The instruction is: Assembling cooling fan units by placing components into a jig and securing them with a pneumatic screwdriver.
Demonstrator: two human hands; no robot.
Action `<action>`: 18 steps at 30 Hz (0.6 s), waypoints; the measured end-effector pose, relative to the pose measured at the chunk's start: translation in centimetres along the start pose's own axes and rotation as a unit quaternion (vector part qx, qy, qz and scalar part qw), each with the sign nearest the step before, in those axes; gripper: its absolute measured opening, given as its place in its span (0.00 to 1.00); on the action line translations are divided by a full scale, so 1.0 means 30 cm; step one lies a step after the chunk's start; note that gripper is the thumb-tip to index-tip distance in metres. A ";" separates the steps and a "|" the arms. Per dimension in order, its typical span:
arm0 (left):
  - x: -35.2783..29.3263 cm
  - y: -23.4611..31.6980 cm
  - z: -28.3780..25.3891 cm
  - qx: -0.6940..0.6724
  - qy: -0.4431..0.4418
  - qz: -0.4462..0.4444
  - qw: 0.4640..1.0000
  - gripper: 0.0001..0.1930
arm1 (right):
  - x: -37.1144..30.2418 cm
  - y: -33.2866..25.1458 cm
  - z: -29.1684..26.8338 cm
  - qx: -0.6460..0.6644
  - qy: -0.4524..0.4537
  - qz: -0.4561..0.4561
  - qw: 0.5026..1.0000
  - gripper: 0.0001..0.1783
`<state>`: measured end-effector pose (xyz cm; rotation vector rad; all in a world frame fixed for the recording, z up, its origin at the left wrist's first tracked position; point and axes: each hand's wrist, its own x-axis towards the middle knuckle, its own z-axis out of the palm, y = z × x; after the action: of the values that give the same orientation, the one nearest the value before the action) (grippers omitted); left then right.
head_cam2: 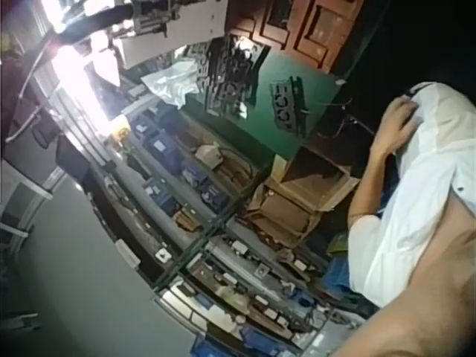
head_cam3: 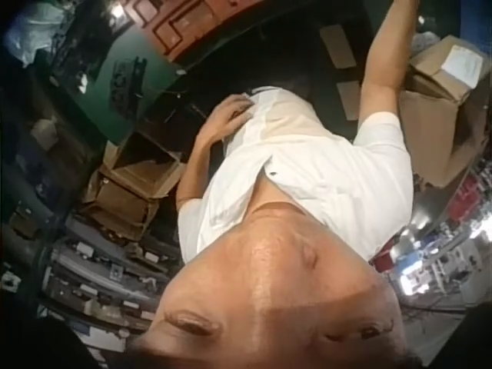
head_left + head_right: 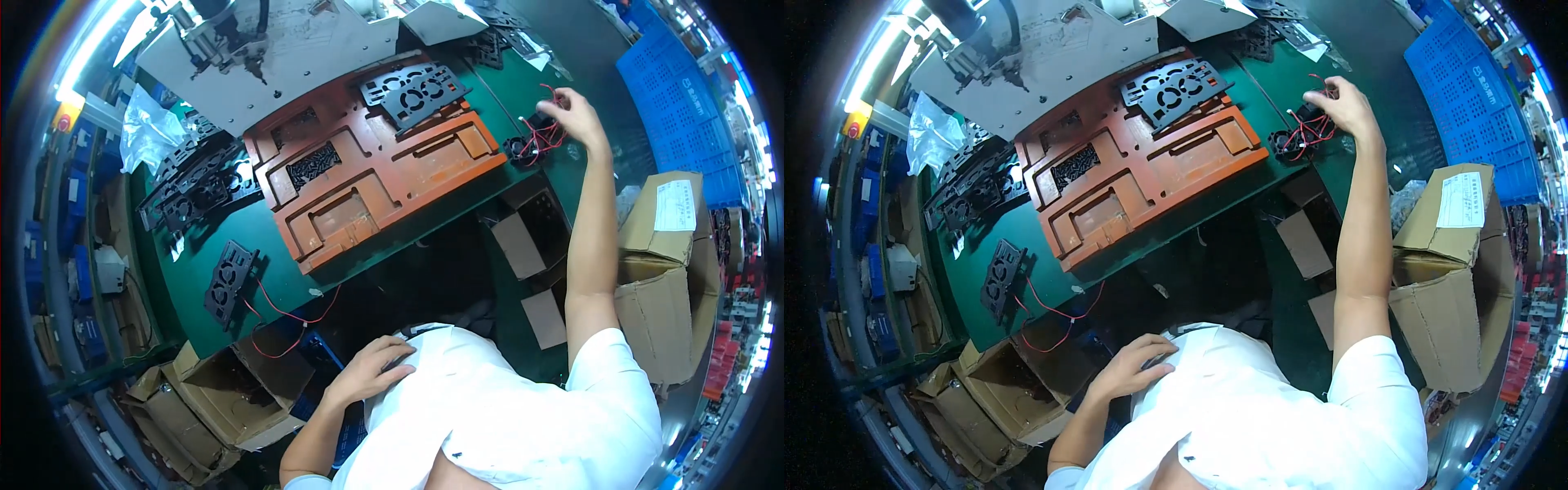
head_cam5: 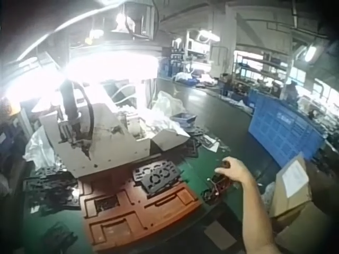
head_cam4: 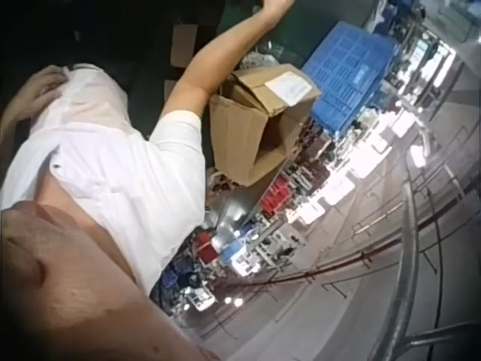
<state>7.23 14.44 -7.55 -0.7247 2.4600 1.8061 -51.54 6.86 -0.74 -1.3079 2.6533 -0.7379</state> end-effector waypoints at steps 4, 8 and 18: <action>0.026 -0.015 -0.026 -0.094 0.003 -0.062 0.994 0.21 | 0.009 -0.069 -0.012 -0.060 -0.089 0.021 0.994 0.36; 0.063 -0.017 0.009 -0.580 -0.034 -0.026 0.814 0.17 | 0.075 -0.018 -0.044 0.254 -0.021 -0.017 0.967 0.31; 0.149 0.083 0.074 -0.235 -0.047 0.015 0.971 0.25 | 0.179 0.228 0.017 0.182 0.103 0.067 0.976 0.15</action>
<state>1.74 15.43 -7.25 -0.5930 2.0087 2.4061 -59.70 6.08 -3.65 -0.9941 2.5513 -1.3233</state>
